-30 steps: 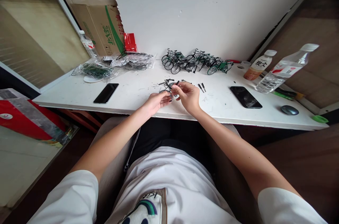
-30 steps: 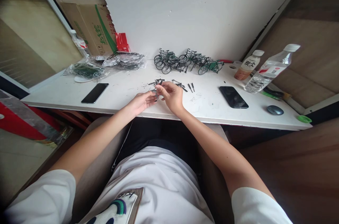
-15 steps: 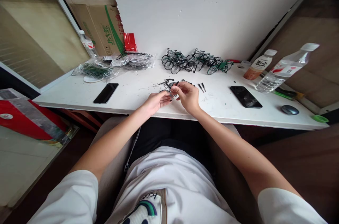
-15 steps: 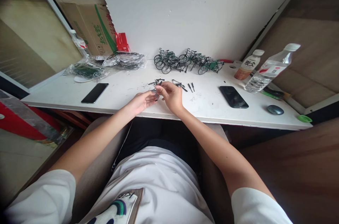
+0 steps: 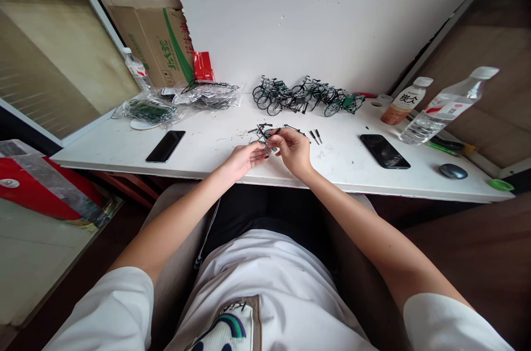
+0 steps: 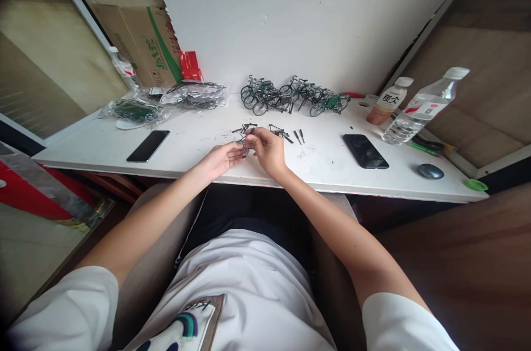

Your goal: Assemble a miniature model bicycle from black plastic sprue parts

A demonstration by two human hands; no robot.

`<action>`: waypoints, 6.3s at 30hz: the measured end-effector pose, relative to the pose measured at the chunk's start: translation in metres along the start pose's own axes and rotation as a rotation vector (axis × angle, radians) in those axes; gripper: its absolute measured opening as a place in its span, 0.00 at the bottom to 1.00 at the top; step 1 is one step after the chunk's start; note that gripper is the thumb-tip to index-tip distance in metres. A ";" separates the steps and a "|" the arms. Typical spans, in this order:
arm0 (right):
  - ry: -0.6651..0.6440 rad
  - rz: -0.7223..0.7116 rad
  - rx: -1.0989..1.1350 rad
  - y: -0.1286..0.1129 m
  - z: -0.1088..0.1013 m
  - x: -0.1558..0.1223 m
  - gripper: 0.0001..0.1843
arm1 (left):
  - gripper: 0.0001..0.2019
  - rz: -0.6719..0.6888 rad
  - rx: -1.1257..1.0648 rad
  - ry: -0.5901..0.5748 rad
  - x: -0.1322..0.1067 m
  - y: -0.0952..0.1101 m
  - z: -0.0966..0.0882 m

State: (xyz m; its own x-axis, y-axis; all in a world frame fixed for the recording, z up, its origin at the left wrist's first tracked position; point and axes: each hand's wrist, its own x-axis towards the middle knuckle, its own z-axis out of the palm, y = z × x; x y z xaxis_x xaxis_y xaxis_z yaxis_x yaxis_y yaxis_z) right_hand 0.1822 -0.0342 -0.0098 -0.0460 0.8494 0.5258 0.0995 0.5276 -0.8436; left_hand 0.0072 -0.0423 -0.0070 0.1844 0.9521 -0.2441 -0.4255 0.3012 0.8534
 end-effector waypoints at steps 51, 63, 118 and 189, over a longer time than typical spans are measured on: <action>-0.411 0.017 -0.209 -0.004 -0.023 0.020 0.18 | 0.07 0.089 0.008 0.063 -0.003 -0.005 0.004; -0.426 -0.097 -0.187 -0.014 -0.024 0.017 0.16 | 0.13 0.319 0.034 -0.013 -0.011 -0.005 0.014; -0.153 -0.093 0.031 -0.055 -0.018 0.006 0.21 | 0.16 0.957 0.422 -0.045 -0.044 0.015 0.023; -0.311 -0.245 -0.120 -0.081 -0.048 0.013 0.14 | 0.13 1.016 0.447 -0.105 -0.061 0.007 0.036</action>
State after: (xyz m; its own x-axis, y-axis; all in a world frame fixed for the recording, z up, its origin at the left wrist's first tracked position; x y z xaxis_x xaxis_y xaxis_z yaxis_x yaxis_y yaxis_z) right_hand 0.2211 -0.0664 0.0712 -0.3792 0.6719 0.6362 0.1627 0.7253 -0.6690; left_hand 0.0253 -0.0999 0.0304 0.0148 0.7296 0.6837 -0.0681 -0.6814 0.7287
